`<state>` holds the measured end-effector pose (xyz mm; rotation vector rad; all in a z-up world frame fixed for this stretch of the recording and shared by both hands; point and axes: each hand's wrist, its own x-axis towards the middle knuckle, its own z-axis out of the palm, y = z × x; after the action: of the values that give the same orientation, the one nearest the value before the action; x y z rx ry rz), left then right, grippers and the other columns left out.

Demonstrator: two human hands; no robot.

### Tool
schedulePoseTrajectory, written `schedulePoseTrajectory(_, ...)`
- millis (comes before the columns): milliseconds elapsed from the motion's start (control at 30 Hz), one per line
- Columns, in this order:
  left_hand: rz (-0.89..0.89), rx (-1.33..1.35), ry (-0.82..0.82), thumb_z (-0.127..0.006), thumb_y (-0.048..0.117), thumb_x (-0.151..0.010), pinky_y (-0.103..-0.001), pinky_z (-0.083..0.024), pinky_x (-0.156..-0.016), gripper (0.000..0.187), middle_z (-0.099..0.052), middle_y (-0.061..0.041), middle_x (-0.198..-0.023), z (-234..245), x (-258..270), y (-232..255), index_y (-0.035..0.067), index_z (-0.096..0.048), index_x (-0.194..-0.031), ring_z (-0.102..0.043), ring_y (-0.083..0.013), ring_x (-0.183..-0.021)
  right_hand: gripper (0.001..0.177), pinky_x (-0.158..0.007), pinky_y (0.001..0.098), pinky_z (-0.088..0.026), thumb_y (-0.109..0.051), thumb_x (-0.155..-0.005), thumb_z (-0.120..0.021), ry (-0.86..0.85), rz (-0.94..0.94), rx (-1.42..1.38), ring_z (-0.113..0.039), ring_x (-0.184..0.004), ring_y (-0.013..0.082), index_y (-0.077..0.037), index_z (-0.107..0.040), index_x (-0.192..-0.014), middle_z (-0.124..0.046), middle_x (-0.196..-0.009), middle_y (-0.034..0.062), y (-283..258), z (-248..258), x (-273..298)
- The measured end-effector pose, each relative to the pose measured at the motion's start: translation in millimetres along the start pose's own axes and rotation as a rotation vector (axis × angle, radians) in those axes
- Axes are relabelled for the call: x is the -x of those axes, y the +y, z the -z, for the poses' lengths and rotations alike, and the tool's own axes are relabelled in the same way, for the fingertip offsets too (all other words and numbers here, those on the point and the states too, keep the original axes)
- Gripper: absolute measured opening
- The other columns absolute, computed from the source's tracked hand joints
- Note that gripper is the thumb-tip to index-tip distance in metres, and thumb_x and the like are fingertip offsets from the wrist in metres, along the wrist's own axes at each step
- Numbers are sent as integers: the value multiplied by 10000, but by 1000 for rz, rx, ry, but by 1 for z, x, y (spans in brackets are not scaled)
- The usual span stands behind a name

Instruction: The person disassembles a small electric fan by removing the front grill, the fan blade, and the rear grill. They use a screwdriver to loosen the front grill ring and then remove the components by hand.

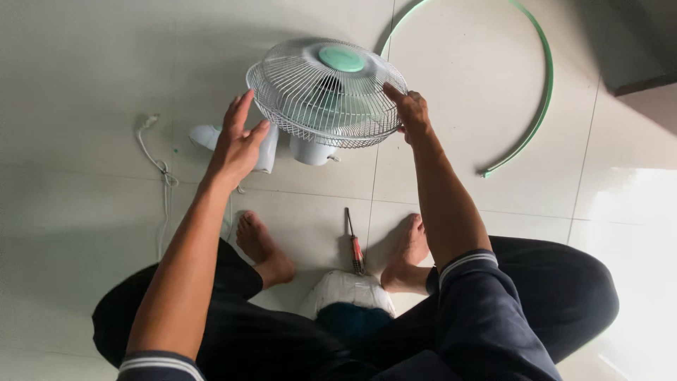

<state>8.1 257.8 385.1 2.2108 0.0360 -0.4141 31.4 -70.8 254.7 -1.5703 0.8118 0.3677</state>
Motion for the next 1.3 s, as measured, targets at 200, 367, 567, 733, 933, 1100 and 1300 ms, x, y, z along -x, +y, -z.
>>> schedulePoseTrajectory(200,-35,-160,-109,-508,403,-928,-393,-333,-1092,600,-92,-132,-1571,-38,-30,-20,130,-344,-1436,-235,-304,-1415,503,-545,371,-418,-236,-735,-819,94,19,-115,-445,-678,223,132,-550,-947,-509,-799,148,-18,2,-5)
schedulePoseTrajectory(367,-39,-285,-37,-504,371,-954,-414,-284,-1127,633,-78,-182,-1563,-60,-39,-36,39,-271,-1440,-175,-344,-1444,224,-540,331,-572,28,-764,-622,105,-21,-879,-640,-689,274,162,-545,-927,-589,-836,208,-27,3,-24)
schedulePoseTrajectory(567,-20,-80,115,-633,294,-870,-424,-265,-1125,912,89,-312,-1503,-65,-29,-25,41,0,-1475,-90,-442,-1410,185,-626,288,-593,-1,-896,-461,-91,-127,-1455,-625,-702,249,74,-496,-1062,-561,-908,196,-23,-25,-51)
schedulePoseTrajectory(733,61,27,89,-674,314,-851,-431,-218,-1132,1017,125,-343,-1478,-61,-31,-25,36,87,-1465,-46,-465,-1395,153,-728,297,-613,-14,-976,-435,-130,0,-1697,-647,-829,270,115,-476,-1048,-574,-975,211,-15,-36,-60)
schedulePoseTrajectory(933,-57,10,112,-664,346,-883,-427,-161,-1175,987,-26,-292,-1540,-62,-30,-39,-22,36,-1474,-96,-412,-1445,135,-778,346,-621,78,-874,-315,-59,280,-1658,-650,-977,321,-8,-304,-771,-532,-1180,213,-36,31,-39)
schedulePoseTrajectory(1100,-17,60,72,-654,367,-859,-391,-194,-1171,1001,-78,-270,-1545,-58,-21,-41,-29,35,-1467,-151,-363,-1438,431,-735,287,-592,-111,-933,-385,-139,597,-1349,-658,-943,277,6,-286,-1335,-522,-1265,267,-58,116,15)
schedulePoseTrajectory(1300,-41,-90,64,-676,367,-870,-411,-202,-1155,995,-87,-275,-1537,-54,-23,-32,-21,15,-1473,-157,-385,-1429,876,-687,370,-620,114,-952,-556,-14,948,-672,-649,-785,241,-202,100,-1437,-568,-1254,332,-59,200,35)
